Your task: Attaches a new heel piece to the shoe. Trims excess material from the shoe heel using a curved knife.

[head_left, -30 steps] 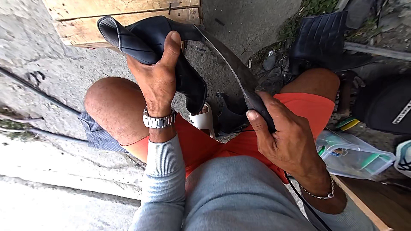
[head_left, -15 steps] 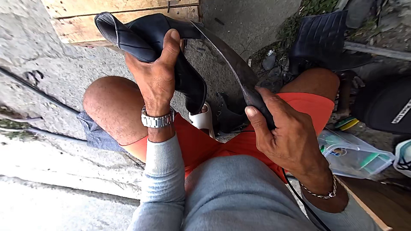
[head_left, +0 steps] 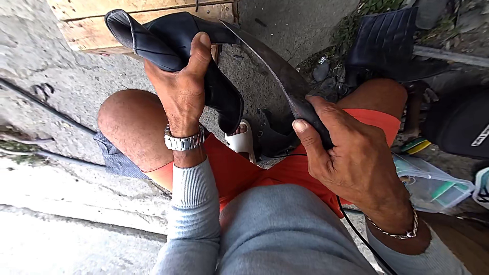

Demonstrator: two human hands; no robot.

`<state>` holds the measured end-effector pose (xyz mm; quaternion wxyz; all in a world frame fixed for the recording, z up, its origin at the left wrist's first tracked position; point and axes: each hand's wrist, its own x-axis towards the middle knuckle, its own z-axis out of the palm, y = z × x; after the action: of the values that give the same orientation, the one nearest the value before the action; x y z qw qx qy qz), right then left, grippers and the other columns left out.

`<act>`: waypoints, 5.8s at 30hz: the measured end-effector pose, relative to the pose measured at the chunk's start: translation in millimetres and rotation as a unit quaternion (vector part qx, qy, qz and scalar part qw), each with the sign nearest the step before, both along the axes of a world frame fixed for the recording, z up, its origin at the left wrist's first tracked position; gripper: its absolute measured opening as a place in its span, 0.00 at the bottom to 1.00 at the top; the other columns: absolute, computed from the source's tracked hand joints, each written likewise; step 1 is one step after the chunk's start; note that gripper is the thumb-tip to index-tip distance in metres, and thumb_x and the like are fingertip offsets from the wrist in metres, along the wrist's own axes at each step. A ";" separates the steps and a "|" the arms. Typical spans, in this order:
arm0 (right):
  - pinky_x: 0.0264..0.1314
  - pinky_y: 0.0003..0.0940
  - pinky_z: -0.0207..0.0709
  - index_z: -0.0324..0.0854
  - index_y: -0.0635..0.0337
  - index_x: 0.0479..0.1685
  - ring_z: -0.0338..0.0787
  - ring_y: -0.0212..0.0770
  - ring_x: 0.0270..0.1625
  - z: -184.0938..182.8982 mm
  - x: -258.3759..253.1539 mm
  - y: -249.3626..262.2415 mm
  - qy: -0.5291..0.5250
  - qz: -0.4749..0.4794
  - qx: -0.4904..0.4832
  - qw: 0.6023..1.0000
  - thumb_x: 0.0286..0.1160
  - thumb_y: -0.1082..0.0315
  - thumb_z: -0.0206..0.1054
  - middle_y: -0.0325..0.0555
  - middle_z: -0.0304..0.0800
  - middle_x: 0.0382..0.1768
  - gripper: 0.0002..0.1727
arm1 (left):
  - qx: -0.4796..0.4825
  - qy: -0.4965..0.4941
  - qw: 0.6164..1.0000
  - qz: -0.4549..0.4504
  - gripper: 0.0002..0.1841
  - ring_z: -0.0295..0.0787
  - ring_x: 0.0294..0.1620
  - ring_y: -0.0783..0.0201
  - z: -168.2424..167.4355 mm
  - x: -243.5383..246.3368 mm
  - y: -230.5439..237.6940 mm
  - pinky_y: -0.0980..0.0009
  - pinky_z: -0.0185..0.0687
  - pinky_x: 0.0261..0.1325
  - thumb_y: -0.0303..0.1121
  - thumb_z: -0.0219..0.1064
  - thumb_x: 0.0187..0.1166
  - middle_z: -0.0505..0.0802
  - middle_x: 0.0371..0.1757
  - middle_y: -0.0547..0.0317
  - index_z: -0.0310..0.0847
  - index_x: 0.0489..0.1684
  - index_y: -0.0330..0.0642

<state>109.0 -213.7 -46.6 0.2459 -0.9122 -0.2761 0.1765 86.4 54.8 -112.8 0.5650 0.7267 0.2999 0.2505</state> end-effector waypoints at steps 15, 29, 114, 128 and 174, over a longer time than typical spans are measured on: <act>0.23 0.45 0.73 0.81 0.61 0.74 0.87 0.45 0.29 11.4 15.7 1.4 0.020 0.019 -0.021 0.999 0.88 0.47 0.52 0.49 0.91 0.38 0.30 | 0.046 0.017 0.999 -0.015 0.27 0.94 0.51 0.69 1.1 -1.5 1.9 0.69 0.92 0.60 0.36 0.81 0.68 0.94 0.47 0.59 0.73 0.60 0.32; 0.24 0.42 0.72 0.83 0.54 0.69 0.84 0.38 0.28 10.6 26.1 -6.2 0.064 0.022 0.004 0.998 0.88 0.46 0.52 0.41 0.88 0.32 0.27 | 0.085 -0.004 0.993 -0.076 0.31 0.92 0.54 0.72 -3.3 -6.0 15.6 0.71 0.89 0.64 0.37 0.83 0.65 0.92 0.49 0.61 0.71 0.61 0.31; 0.25 0.31 0.79 0.83 0.52 0.63 0.83 0.28 0.26 -62.2 -10.8 -25.0 0.167 -0.106 0.154 0.968 0.86 0.46 0.60 0.34 0.86 0.30 0.22 | 0.272 0.045 0.909 -0.313 0.37 0.85 0.69 0.50 6.6 -29.6 74.3 0.53 0.79 0.77 0.41 0.86 0.63 0.89 0.65 0.40 0.78 0.70 0.30; 0.32 0.35 0.83 0.83 0.53 0.64 0.87 0.30 0.32 -75.4 -11.5 -31.8 0.145 -0.130 0.153 0.969 0.86 0.47 0.60 0.38 0.89 0.35 0.23 | 0.431 0.051 0.843 -0.318 0.34 0.83 0.71 0.50 49.7 6.1 59.2 0.54 0.75 0.76 0.50 0.83 0.66 0.90 0.67 0.46 0.83 0.70 0.41; 0.49 0.52 0.95 0.69 0.61 0.54 0.96 0.62 0.53 -30.7 -1.5 3.6 0.502 -0.078 0.624 0.594 0.80 0.77 0.66 0.67 0.87 0.62 0.12 | 0.009 -0.098 0.900 -0.424 0.47 0.87 0.69 0.49 62.5 -34.2 28.9 0.51 0.81 0.77 0.54 0.89 0.54 0.90 0.65 0.47 0.72 0.69 0.32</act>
<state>107.5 -210.2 -77.3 0.8679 -0.3209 -0.0793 0.3709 52.2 83.7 -50.4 0.6375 0.7621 -0.0959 0.0598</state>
